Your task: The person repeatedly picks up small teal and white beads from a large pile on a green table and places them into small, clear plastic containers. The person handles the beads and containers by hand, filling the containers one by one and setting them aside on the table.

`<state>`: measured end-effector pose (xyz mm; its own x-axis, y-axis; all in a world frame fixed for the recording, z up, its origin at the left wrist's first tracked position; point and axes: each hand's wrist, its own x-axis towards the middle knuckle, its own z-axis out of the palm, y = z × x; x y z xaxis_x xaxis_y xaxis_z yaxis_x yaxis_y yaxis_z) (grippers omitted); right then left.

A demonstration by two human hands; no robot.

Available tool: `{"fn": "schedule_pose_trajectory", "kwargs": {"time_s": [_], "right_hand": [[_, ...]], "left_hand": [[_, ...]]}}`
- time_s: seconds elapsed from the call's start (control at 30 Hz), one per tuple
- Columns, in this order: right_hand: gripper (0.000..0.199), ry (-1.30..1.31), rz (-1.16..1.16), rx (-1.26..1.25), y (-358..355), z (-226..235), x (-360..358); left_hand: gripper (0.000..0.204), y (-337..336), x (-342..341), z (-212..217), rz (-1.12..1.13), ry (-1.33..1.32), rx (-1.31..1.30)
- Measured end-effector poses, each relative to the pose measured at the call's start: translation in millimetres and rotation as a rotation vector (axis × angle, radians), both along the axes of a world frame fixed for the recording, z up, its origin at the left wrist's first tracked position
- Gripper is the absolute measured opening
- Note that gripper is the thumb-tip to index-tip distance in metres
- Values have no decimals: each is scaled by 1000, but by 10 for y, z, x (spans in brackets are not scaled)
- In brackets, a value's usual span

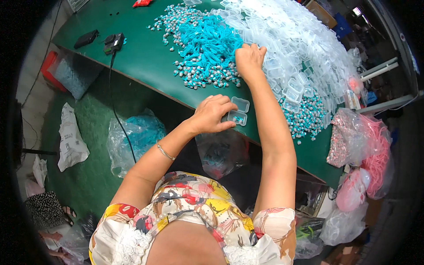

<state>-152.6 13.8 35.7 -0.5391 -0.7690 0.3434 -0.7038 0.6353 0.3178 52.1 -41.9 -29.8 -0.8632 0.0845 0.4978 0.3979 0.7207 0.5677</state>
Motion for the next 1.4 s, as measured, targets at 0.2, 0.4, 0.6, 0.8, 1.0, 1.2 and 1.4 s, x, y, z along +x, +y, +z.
{"fn": "schedule_pose_trajectory", "kwargs": {"time_s": [0.2,0.4,0.6,0.8,1.0,1.2,1.4], "right_hand": [[8,-145,244,-437,266,-3,-11],[18,-735,280,-705,958,87,423],[22,-856,250,-530,1460,63,1116],[21,-737,282,-471,1462,-30,1268],[19,-533,402,-388,1397,-183,1214],[23,-517,408,-492,1428,-210,1259],[26,-636,169,-490,1412,-276,1023]], "left_hand": [[40,25,-3,-16,10,25,18],[41,46,-30,23,1,16,2],[44,9,-5,-15,28,30,12],[46,30,-28,11,25,-2,9],[43,41,-32,23,27,-44,34],[42,43,-20,13,36,-37,28],[42,54,-25,-4,60,13,33]]}}
